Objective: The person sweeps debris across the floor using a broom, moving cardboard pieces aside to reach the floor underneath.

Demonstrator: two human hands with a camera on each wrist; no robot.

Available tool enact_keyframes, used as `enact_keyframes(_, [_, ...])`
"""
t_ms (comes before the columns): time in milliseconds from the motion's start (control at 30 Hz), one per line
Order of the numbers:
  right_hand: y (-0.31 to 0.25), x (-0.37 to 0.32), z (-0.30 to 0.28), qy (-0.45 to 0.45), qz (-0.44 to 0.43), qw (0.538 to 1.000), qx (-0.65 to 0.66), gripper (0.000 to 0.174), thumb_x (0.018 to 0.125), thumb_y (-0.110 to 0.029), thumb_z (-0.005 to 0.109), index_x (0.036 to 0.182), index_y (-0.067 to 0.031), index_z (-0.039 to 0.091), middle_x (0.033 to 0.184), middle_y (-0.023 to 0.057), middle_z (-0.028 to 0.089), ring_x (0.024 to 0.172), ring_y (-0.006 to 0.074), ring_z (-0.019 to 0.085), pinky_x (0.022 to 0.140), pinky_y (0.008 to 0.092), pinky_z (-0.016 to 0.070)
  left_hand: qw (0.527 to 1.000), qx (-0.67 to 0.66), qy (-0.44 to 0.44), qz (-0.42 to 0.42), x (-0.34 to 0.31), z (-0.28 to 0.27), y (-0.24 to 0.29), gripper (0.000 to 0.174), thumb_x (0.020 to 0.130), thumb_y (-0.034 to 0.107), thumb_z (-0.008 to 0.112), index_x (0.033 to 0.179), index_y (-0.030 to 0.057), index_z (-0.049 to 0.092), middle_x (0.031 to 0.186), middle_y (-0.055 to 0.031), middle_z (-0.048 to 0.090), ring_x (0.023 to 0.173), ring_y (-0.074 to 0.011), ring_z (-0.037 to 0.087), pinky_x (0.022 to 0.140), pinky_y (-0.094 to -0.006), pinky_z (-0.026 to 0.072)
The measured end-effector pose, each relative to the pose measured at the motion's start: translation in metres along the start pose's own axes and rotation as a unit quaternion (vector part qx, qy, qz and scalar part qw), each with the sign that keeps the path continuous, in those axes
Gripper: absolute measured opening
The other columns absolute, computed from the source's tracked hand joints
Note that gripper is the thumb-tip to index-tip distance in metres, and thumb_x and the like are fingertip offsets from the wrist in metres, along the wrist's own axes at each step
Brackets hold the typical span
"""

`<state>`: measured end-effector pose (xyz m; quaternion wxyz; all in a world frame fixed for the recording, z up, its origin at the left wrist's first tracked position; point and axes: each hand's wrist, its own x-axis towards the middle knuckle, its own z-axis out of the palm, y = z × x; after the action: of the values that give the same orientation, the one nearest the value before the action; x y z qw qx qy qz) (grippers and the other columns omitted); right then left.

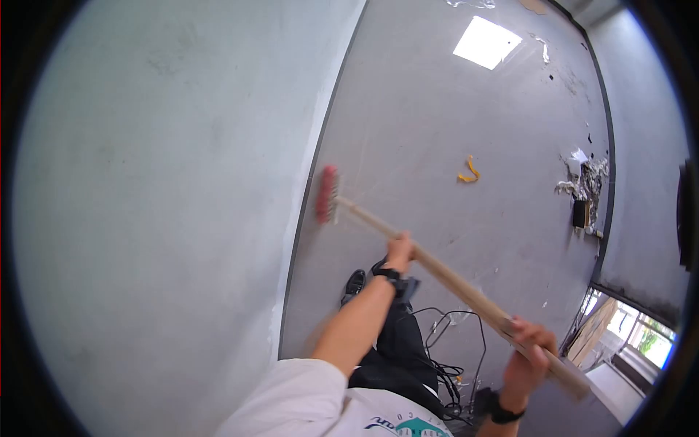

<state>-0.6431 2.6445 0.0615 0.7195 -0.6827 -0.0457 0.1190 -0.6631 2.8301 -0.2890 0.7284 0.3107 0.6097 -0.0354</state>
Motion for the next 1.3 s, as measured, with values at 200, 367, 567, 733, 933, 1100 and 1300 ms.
enact_keyframes(200, [-0.126, 0.049, -0.091, -0.091, -0.079, 0.989, -0.085, 0.022, 0.078, -0.028, 0.044, 0.082, -0.0064, 0.04, 0.084, 0.0115, 0.042, 0.099, 0.028, 0.045, 0.102, 0.0485, 0.0243, 0.998, -0.005, -0.061, 0.005, -0.092, 0.181, 0.026, 0.045, 0.078, 0.031, 0.058, 0.088, -0.0123, 0.051, 0.075, -0.019, 0.058, 0.061, -0.0244, 0.058, 0.05, -0.0368, 0.0506])
enact_keyframes(367, [-0.149, 0.093, -0.122, -0.109, -0.08, 0.99, 0.036, 0.02, 0.081, -0.021, 0.044, 0.087, -0.0024, 0.043, 0.077, 0.009, 0.039, 0.087, 0.0246, 0.045, 0.1, 0.0478, 0.0271, 0.994, -0.11, -0.009, 0.018, -0.121, 0.161, -0.036, 0.037, 0.078, 0.03, 0.059, 0.089, -0.0044, 0.05, 0.073, -0.0075, 0.051, 0.054, -0.0174, 0.048, 0.047, -0.0322, 0.0441])
enact_keyframes(567, [-0.002, 0.131, -0.045, -0.095, 0.079, 0.98, 0.153, 0.018, 0.076, -0.019, 0.052, 0.068, -0.0064, 0.041, 0.059, 0.0062, 0.04, 0.059, 0.0208, 0.046, 0.079, 0.0456, 0.0463, 0.982, -0.073, 0.142, -0.101, -0.055, 0.002, -0.017, 0.029, 0.079, 0.032, 0.055, 0.076, 0.0037, 0.048, 0.059, -0.0046, 0.045, 0.047, -0.0169, 0.047, 0.04, -0.0291, 0.0362])
enact_keyframes(733, [0.019, 0.124, -0.044, -0.106, 0.064, 0.987, 0.103, 0.023, 0.071, -0.02, 0.055, 0.061, -0.0065, 0.04, 0.053, 0.0057, 0.04, 0.054, 0.0197, 0.045, 0.072, 0.0406, 0.0444, 0.985, -0.082, 0.06, -0.142, -0.005, 0.025, -0.047, 0.038, 0.082, 0.034, 0.053, 0.094, -0.0026, 0.05, 0.087, -0.0125, 0.051, 0.077, -0.0236, 0.054, 0.064, -0.0411, 0.0495])
enact_keyframes(933, [-0.082, 0.133, -0.103, -0.014, -0.07, 0.997, -0.033, 0.019, 0.074, -0.019, 0.049, 0.066, -0.0114, 0.033, 0.059, 0.0016, 0.031, 0.06, 0.0133, 0.034, 0.075, 0.0343, 0.0309, 0.994, 0.033, -0.073, -0.08, -0.033, 0.261, -0.082, 0.038, 0.082, 0.032, 0.051, 0.078, -0.0055, 0.054, 0.072, -0.0145, 0.057, 0.062, -0.023, 0.059, 0.05, -0.0391, 0.0513])
enact_keyframes(1100, [-0.138, 0.115, -0.101, -0.111, -0.174, 0.978, -0.031, 0.018, 0.083, -0.021, 0.048, 0.077, -0.0032, 0.047, 0.07, 0.0136, 0.049, 0.068, 0.0275, 0.049, 0.078, 0.0468, 0.0399, 0.974, 0.024, -0.19, -0.124, -0.098, 0.298, -0.02, 0.043, 0.08, 0.033, 0.053, 0.081, -0.0103, 0.053, 0.078, -0.0186, 0.059, 0.069, -0.0263, 0.064, 0.054, -0.0392, 0.0546])
enact_keyframes(1300, [-0.186, 0.128, -0.092, -0.013, -0.197, 0.979, 0.051, 0.022, 0.078, -0.021, 0.051, 0.063, -0.009, 0.041, 0.063, 0.0042, 0.035, 0.067, 0.0202, 0.038, 0.073, 0.0375, 0.0299, 0.97, -0.017, -0.225, -0.089, -0.129, 0.3, 0.05, 0.044, 0.079, 0.032, 0.057, 0.084, -0.011, 0.051, 0.077, -0.0177, 0.058, 0.068, -0.0258, 0.063, 0.054, -0.0358, 0.0548])
